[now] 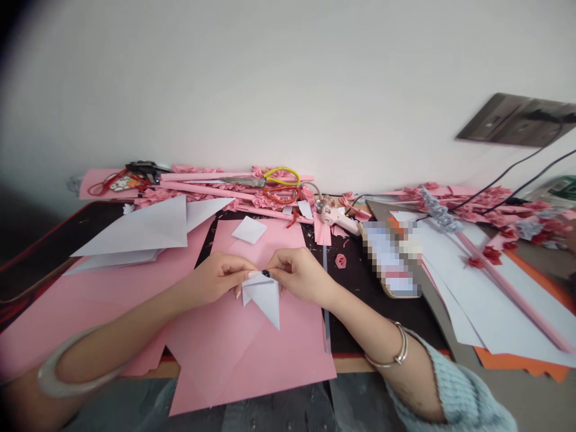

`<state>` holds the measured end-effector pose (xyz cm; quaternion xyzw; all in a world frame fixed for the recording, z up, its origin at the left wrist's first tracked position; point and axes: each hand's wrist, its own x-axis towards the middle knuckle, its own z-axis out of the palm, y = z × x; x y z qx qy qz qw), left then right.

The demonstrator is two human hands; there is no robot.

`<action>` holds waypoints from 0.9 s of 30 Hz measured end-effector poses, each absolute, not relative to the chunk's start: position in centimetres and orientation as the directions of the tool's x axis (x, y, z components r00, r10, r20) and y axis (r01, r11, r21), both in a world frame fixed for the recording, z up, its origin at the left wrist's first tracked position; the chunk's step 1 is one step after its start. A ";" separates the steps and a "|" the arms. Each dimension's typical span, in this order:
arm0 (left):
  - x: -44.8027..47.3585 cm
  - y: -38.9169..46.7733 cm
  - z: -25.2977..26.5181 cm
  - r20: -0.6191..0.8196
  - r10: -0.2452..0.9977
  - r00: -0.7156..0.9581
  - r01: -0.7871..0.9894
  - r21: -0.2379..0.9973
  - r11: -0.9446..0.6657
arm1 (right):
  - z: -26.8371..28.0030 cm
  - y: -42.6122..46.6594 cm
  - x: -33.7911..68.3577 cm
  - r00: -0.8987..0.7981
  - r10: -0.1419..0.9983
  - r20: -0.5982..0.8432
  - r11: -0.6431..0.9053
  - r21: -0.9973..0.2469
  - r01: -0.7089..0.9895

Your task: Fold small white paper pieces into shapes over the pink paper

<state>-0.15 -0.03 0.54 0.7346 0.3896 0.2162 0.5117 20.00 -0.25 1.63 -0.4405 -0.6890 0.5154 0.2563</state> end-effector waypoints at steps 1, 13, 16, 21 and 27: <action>-0.3 0.1 0.6 -0.076 0.799 0.596 0.363 0.913 -0.184 | 1.6 -0.2 20.2 -0.477 0.874 -0.097 0.083 -0.936 0.343; -0.7 0.9 0.5 0.010 0.906 0.424 0.356 0.918 -0.176 | 1.3 1.0 21.1 -0.419 0.905 -0.071 0.061 -0.954 0.295; -0.1 0.5 0.5 -0.003 0.886 0.463 0.386 0.901 -0.199 | 1.1 0.5 20.3 -0.448 0.893 -0.040 0.136 -0.926 0.353; 0.2 0.3 0.1 0.094 0.864 0.495 0.453 0.820 -0.349 | 1.3 0.4 19.7 -0.493 0.870 0.027 0.316 -0.798 0.514; 0.4 0.1 0.1 0.100 0.857 0.506 0.516 0.761 -0.393 | 1.5 0.4 19.5 -0.507 0.862 0.027 0.337 -0.778 0.531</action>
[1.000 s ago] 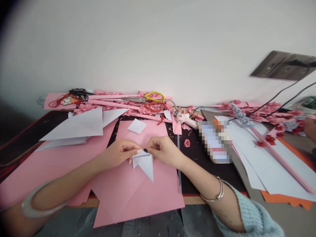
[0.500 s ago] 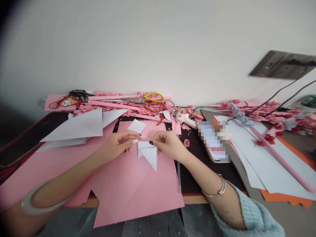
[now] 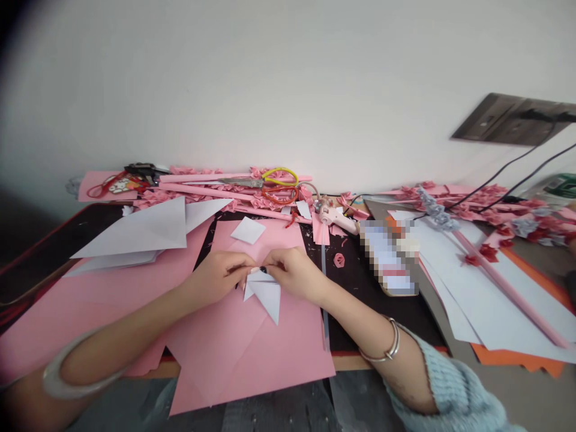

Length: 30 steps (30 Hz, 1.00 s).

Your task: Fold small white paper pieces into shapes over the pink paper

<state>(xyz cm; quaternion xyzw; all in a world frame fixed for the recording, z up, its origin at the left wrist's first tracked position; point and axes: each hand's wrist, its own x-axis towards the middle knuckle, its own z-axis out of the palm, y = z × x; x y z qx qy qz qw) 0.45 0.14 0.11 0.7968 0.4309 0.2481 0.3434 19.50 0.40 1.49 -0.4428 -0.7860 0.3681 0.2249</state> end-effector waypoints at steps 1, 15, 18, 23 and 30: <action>0.5 0.1 0.2 0.100 0.860 0.501 0.520 0.759 -0.391 | 1.5 0.4 19.5 -0.511 0.860 0.014 0.322 -0.791 0.520; -0.7 0.8 0.8 0.171 0.922 0.347 0.476 0.815 -0.330 | 1.9 1.5 21.8 -0.464 0.885 -0.032 0.241 -0.822 0.515; 0.1 0.5 0.6 0.151 0.875 0.460 0.469 0.795 -0.384 | 2.1 0.6 20.4 -0.500 0.866 0.012 0.307 -0.801 0.513; 0.2 0.4 0.5 0.148 0.854 0.498 0.517 0.740 -0.430 | 2.0 0.5 20.2 -0.501 0.866 0.007 0.311 -0.791 0.527; -0.9 0.8 0.8 0.165 0.902 0.399 0.502 0.784 -0.365 | 2.3 1.5 22.1 -0.351 0.936 0.014 0.202 -0.839 0.506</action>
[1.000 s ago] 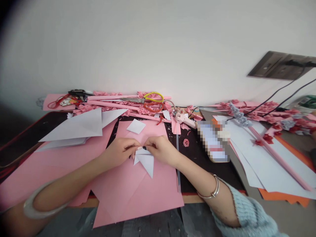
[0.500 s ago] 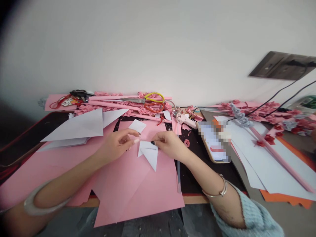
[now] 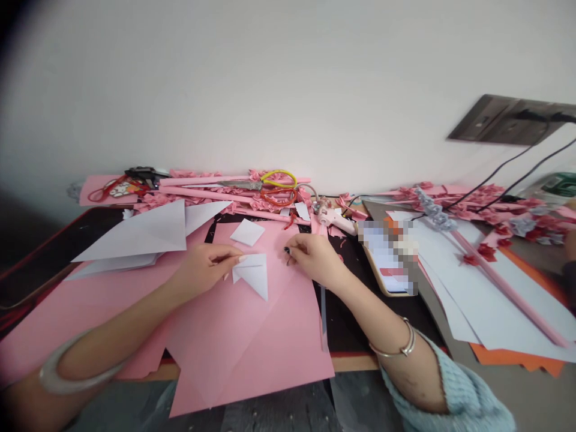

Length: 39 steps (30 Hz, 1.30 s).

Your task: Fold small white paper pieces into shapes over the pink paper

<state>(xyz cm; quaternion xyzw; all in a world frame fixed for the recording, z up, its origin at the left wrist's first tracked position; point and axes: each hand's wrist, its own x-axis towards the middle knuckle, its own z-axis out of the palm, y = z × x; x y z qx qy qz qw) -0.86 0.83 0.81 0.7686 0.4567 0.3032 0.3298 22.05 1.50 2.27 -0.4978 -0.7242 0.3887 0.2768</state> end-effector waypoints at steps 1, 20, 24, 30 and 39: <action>-0.7 0.8 0.8 0.163 0.902 0.400 0.487 0.795 -0.360 | 2.3 1.4 21.9 -0.363 0.931 0.031 0.219 -0.845 0.488; 0.0 0.5 0.3 -0.041 0.799 0.600 0.167 0.983 -0.075 | 1.2 1.1 21.0 -0.367 0.930 -0.035 0.068 -0.962 0.263; 0.1 0.3 0.4 -0.061 0.795 0.603 0.196 0.978 -0.073 | 0.8 1.1 20.9 -0.353 0.934 -0.063 -0.012 -0.989 0.145; 0.1 0.4 0.1 0.007 0.846 0.533 0.196 0.972 -0.132 | 0.4 1.1 20.7 -0.363 0.926 -0.099 -0.104 -0.995 0.005; -0.3 0.7 0.8 0.021 0.936 0.350 0.200 0.975 -0.097 | 1.1 0.6 20.6 -0.484 0.875 -0.001 0.003 -1.000 0.008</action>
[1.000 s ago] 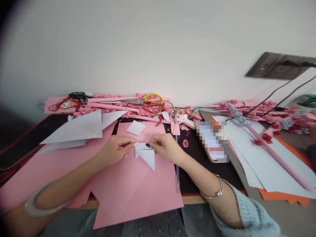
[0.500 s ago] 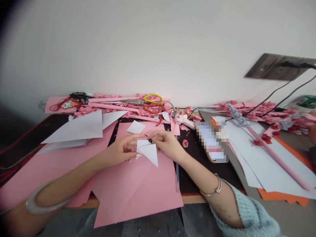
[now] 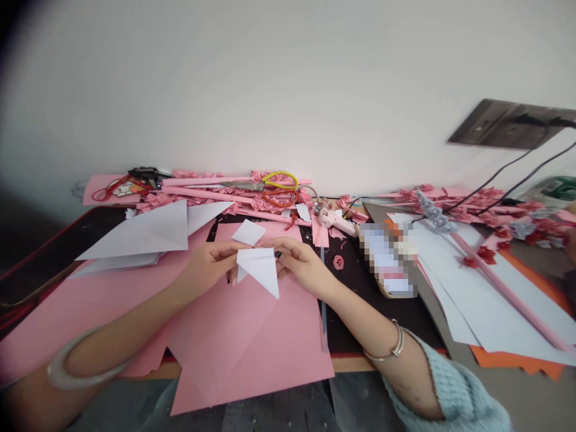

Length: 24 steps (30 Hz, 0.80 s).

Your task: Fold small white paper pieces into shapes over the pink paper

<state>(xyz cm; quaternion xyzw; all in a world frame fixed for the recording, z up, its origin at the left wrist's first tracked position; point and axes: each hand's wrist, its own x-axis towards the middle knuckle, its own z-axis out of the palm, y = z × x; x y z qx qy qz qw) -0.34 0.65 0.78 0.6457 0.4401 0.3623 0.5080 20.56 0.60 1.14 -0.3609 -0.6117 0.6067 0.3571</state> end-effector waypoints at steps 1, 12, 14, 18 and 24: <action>-0.4 0.7 0.7 0.004 0.935 0.355 0.188 0.979 -0.076 | 1.1 0.6 20.6 -0.483 0.875 0.027 0.050 -0.998 0.033; -0.4 0.5 1.0 -0.084 0.922 0.379 0.140 0.990 0.033 | 0.9 0.3 20.6 -0.456 0.883 0.111 0.206 -0.965 0.163; -0.3 0.5 1.1 -0.104 0.919 0.380 0.139 0.989 0.055 | 1.1 0.3 20.5 -0.435 0.893 0.113 0.207 -0.962 0.176; 0.1 0.5 1.1 -0.129 0.905 0.405 0.174 0.983 0.062 | 1.1 0.4 20.5 -0.398 0.912 0.097 0.191 -0.960 0.204; 0.4 0.2 0.8 -0.034 0.897 0.440 0.173 0.984 -0.048 | 0.4 0.6 20.1 -0.276 0.959 0.056 0.047 -0.998 -0.041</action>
